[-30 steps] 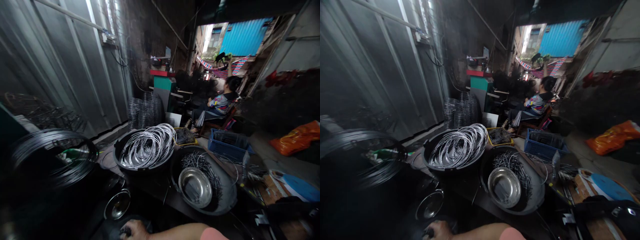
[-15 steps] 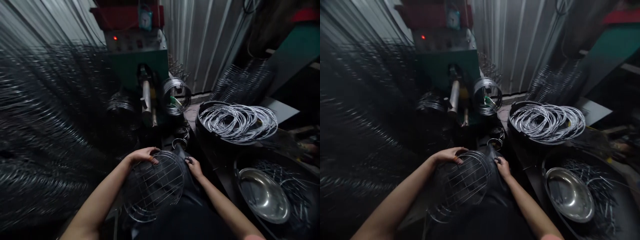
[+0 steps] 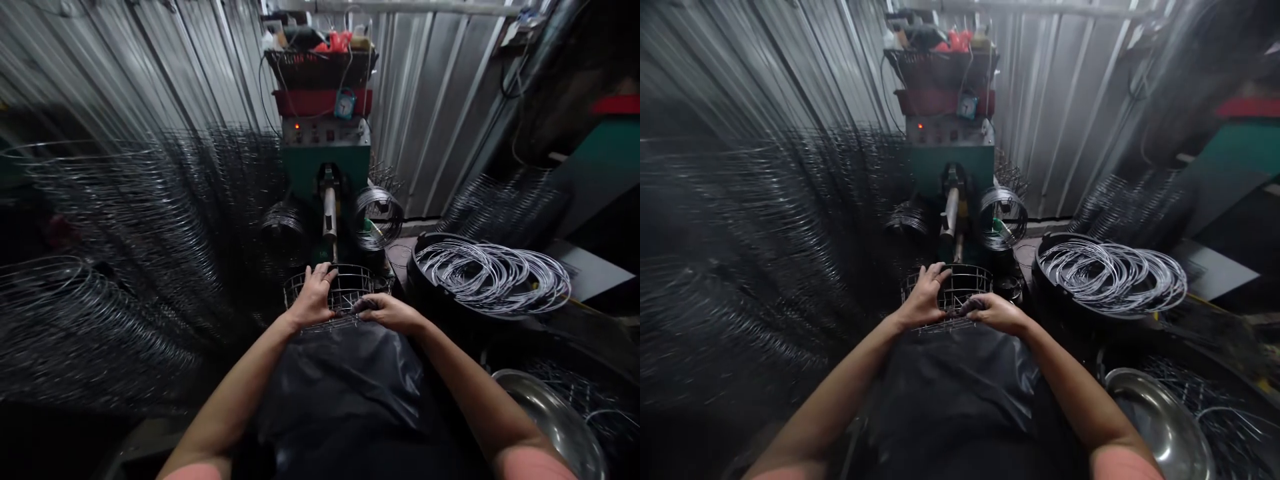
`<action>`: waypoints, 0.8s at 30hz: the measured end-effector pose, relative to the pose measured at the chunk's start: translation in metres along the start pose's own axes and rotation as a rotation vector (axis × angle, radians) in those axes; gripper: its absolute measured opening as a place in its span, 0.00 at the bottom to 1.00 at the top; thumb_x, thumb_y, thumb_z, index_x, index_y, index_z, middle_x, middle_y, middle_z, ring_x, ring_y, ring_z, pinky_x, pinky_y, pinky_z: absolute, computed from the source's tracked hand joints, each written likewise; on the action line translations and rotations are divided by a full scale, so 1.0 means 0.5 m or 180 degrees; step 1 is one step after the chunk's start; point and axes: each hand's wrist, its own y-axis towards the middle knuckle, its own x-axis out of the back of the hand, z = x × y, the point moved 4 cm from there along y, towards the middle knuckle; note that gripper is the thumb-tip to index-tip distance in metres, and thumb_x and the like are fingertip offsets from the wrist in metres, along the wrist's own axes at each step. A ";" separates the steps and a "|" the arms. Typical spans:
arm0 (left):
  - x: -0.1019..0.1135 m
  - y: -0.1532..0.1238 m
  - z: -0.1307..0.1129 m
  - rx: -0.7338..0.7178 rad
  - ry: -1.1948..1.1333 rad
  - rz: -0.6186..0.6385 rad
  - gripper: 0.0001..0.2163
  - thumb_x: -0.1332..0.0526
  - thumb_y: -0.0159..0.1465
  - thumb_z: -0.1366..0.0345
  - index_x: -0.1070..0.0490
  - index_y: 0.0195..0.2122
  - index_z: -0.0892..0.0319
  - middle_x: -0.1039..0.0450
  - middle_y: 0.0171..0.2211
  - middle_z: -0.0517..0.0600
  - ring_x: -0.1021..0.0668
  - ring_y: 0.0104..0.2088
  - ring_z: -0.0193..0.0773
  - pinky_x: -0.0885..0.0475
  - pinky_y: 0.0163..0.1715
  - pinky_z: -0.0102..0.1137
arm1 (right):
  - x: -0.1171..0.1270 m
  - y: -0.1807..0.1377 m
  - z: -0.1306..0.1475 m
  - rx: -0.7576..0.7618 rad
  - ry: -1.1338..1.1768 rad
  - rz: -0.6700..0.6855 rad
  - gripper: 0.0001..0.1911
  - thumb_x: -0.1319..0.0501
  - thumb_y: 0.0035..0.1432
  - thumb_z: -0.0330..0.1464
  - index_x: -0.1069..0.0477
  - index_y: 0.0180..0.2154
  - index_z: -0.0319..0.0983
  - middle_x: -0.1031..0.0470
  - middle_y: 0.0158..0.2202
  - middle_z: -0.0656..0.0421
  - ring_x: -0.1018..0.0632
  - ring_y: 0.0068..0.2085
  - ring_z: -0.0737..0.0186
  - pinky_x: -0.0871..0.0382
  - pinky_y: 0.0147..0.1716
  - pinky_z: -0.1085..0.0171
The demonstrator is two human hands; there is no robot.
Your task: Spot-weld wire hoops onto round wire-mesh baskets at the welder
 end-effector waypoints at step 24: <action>-0.081 0.010 0.137 0.0394 -0.0565 0.0041 0.44 0.28 0.42 0.61 0.46 0.60 0.63 0.49 0.61 0.67 0.47 0.63 0.60 0.57 0.60 0.58 | -0.035 0.140 -0.100 0.0952 -0.1454 -0.0218 0.11 0.40 0.58 0.36 0.26 0.43 0.42 0.25 0.38 0.56 0.24 0.39 0.60 0.31 0.38 0.65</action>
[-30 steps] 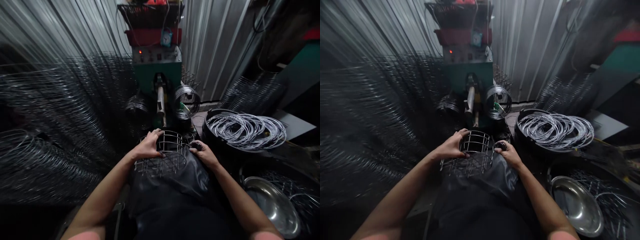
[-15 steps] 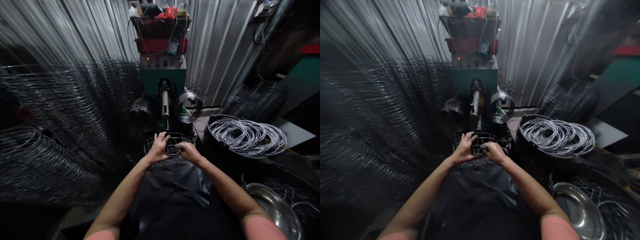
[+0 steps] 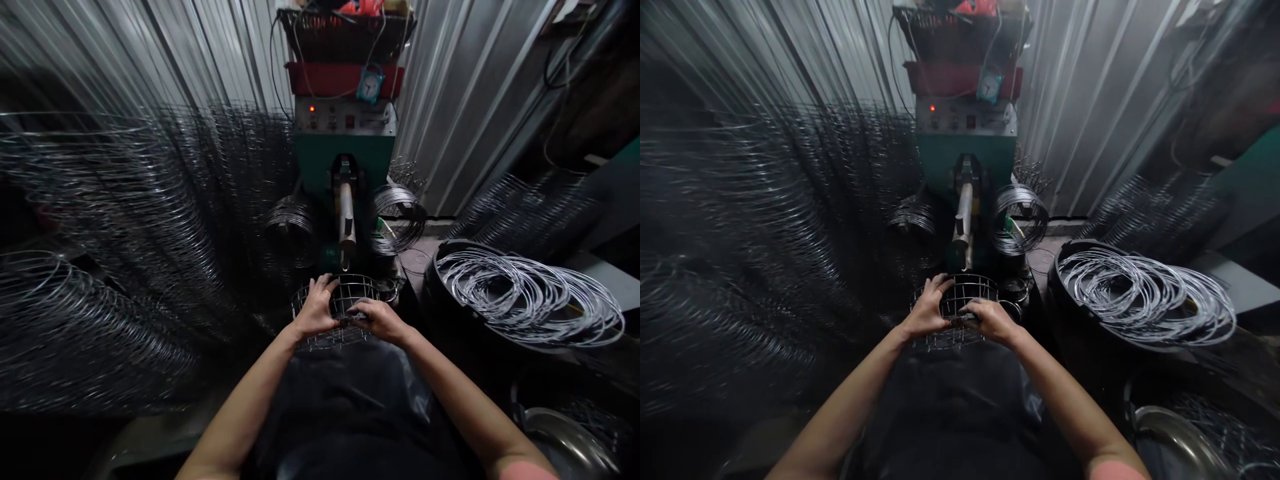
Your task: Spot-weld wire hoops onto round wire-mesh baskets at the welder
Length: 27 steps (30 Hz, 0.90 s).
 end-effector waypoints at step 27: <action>-0.033 0.078 0.111 0.0245 -0.0296 0.0128 0.43 0.28 0.44 0.58 0.43 0.60 0.61 0.49 0.62 0.66 0.47 0.64 0.57 0.55 0.61 0.55 | -0.024 0.093 -0.092 -0.0131 -0.0337 -0.0202 0.02 0.37 0.56 0.27 0.26 0.33 0.39 0.25 0.31 0.58 0.25 0.33 0.64 0.36 0.32 0.70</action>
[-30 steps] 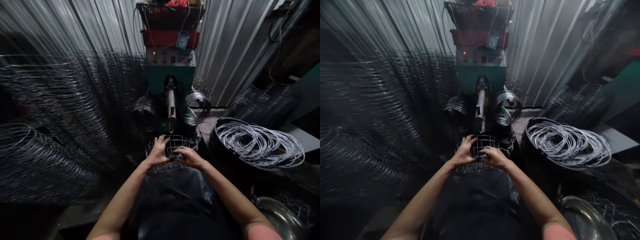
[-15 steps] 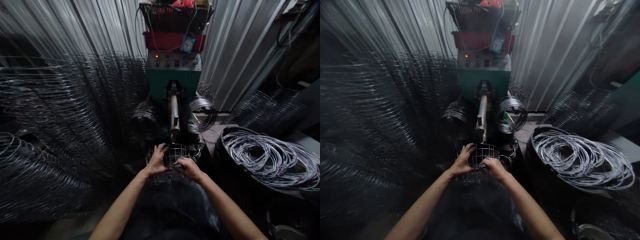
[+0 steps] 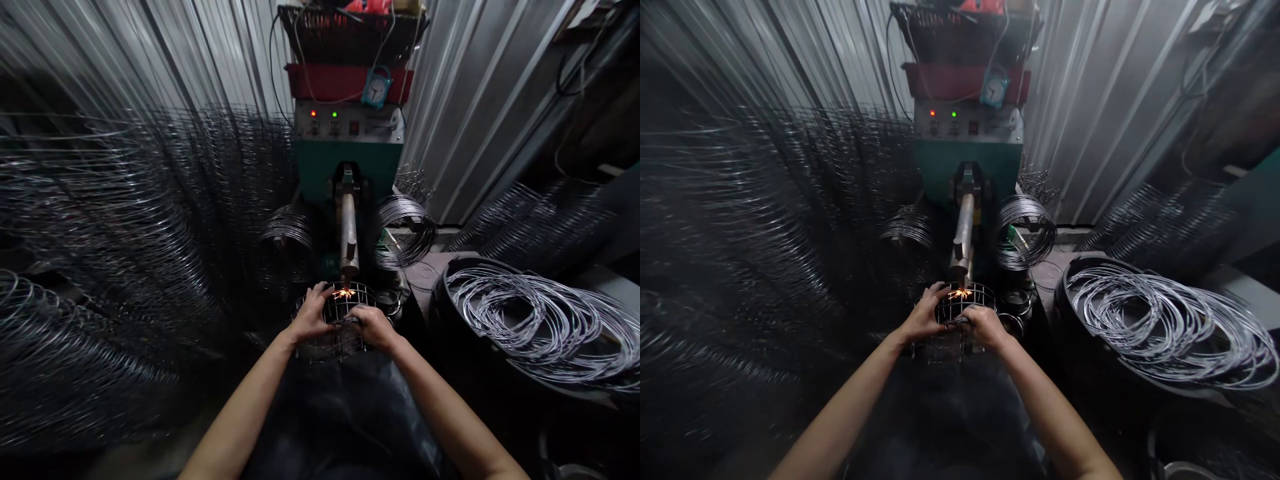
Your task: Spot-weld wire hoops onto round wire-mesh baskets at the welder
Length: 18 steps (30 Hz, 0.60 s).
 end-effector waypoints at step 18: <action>-0.001 0.057 0.032 0.0174 0.0175 -0.0268 0.42 0.27 0.43 0.58 0.42 0.59 0.60 0.47 0.61 0.65 0.44 0.62 0.59 0.49 0.59 0.56 | -0.010 -0.005 -0.059 -0.0487 -0.0025 -0.0949 0.13 0.38 0.56 0.29 0.27 0.44 0.42 0.27 0.46 0.55 0.24 0.43 0.61 0.31 0.41 0.66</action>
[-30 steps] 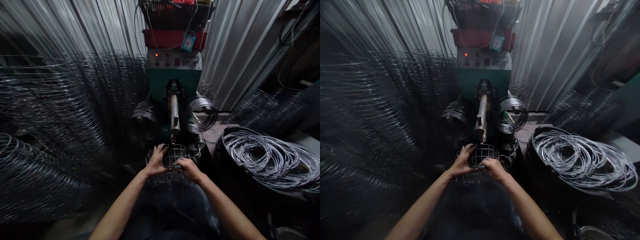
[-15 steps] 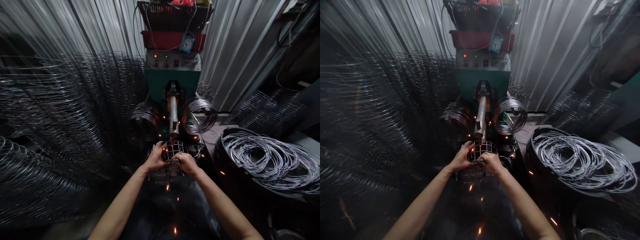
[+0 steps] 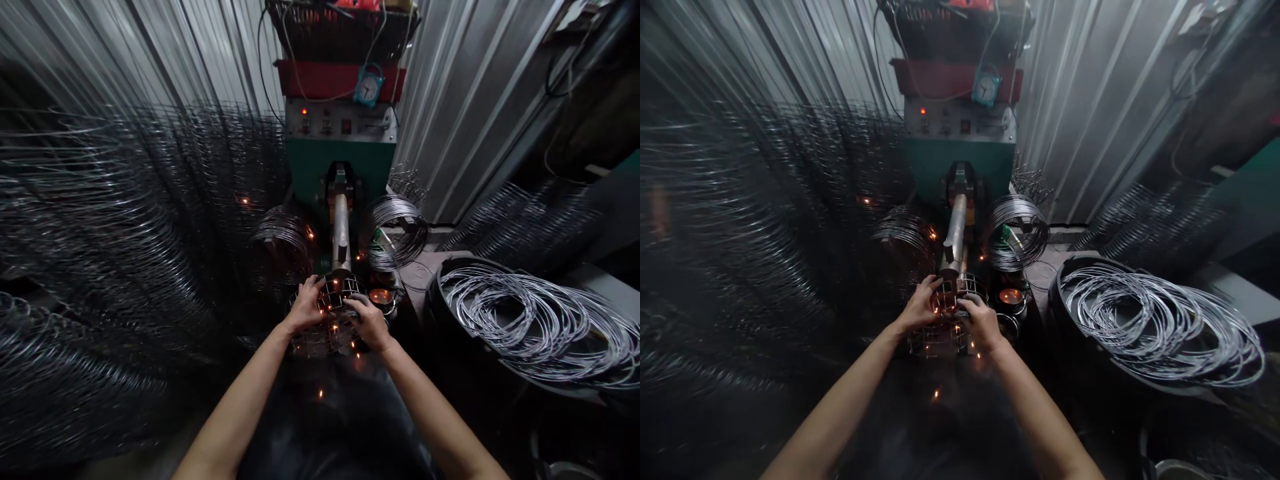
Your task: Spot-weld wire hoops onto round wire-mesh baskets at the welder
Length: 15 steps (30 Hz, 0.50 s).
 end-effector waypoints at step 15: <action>0.011 0.064 0.018 0.0291 -0.0011 0.0346 0.44 0.29 0.46 0.56 0.47 0.62 0.60 0.55 0.64 0.66 0.52 0.65 0.55 0.58 0.61 0.53 | 0.022 -0.023 -0.087 -0.1061 0.0855 -0.0707 0.18 0.41 0.54 0.39 0.28 0.45 0.38 0.26 0.43 0.52 0.25 0.43 0.56 0.31 0.45 0.59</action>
